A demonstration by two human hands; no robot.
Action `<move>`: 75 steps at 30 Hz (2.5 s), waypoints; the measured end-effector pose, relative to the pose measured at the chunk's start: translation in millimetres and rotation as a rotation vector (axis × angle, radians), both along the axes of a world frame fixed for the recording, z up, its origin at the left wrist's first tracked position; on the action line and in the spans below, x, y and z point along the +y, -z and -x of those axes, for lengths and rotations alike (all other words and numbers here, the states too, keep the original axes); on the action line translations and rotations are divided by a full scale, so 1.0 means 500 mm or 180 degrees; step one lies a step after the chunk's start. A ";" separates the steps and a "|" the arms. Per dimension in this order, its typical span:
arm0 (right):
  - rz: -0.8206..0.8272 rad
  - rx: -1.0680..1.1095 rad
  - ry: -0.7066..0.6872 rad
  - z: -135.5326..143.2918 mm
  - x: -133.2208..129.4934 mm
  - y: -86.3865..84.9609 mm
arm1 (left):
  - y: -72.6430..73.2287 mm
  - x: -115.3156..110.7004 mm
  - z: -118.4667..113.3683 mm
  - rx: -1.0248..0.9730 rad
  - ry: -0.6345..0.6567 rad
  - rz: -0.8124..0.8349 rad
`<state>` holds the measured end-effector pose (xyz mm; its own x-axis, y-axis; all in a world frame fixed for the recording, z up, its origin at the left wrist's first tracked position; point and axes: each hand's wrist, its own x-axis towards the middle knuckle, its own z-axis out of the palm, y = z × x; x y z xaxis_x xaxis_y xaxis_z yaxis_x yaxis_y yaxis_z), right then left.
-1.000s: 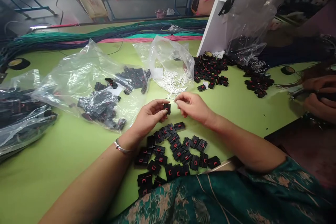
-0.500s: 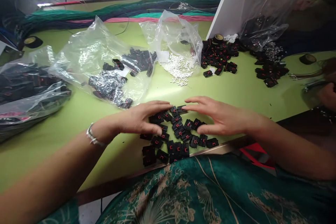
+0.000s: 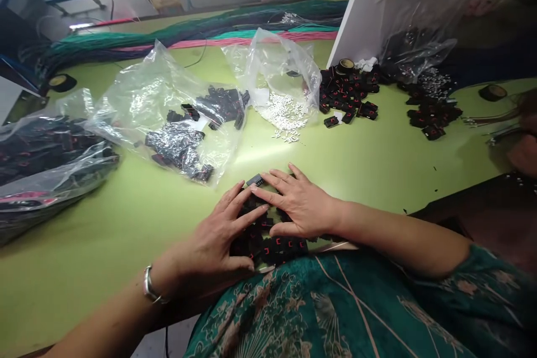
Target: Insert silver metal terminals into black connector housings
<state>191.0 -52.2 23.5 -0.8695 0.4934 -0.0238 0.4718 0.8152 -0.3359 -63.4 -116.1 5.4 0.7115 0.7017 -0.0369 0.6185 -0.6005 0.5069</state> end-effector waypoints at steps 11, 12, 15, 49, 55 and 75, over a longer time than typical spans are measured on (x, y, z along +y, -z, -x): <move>-0.0516 0.0538 0.0205 -0.132 0.099 0.040 | 0.012 0.099 -0.156 -0.0229 0.0042 -0.0252; -0.0511 0.0616 0.0270 -0.148 0.113 0.039 | 0.013 0.111 -0.174 -0.0245 0.0058 -0.0266; -0.0502 0.0992 0.0766 -0.192 0.141 0.018 | 0.016 0.146 -0.228 -0.0301 0.0090 -0.0330; -0.1076 0.0527 0.1582 -0.319 0.069 0.054 | 0.028 0.345 -0.403 -0.2688 -0.0748 0.0064; -0.1038 0.0833 0.0991 -0.281 0.018 0.008 | -0.032 0.295 -0.319 -0.2610 -0.1242 0.0107; -0.1543 0.0410 0.0853 -0.320 0.199 0.079 | -0.050 0.299 0.075 0.0795 -0.2038 -0.1382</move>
<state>350.9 47.4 -16.1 -0.6933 0.6253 0.3581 0.6634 0.7479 -0.0216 -100.8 33.2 30.3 0.1740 0.9581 0.2277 0.9727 -0.2032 0.1117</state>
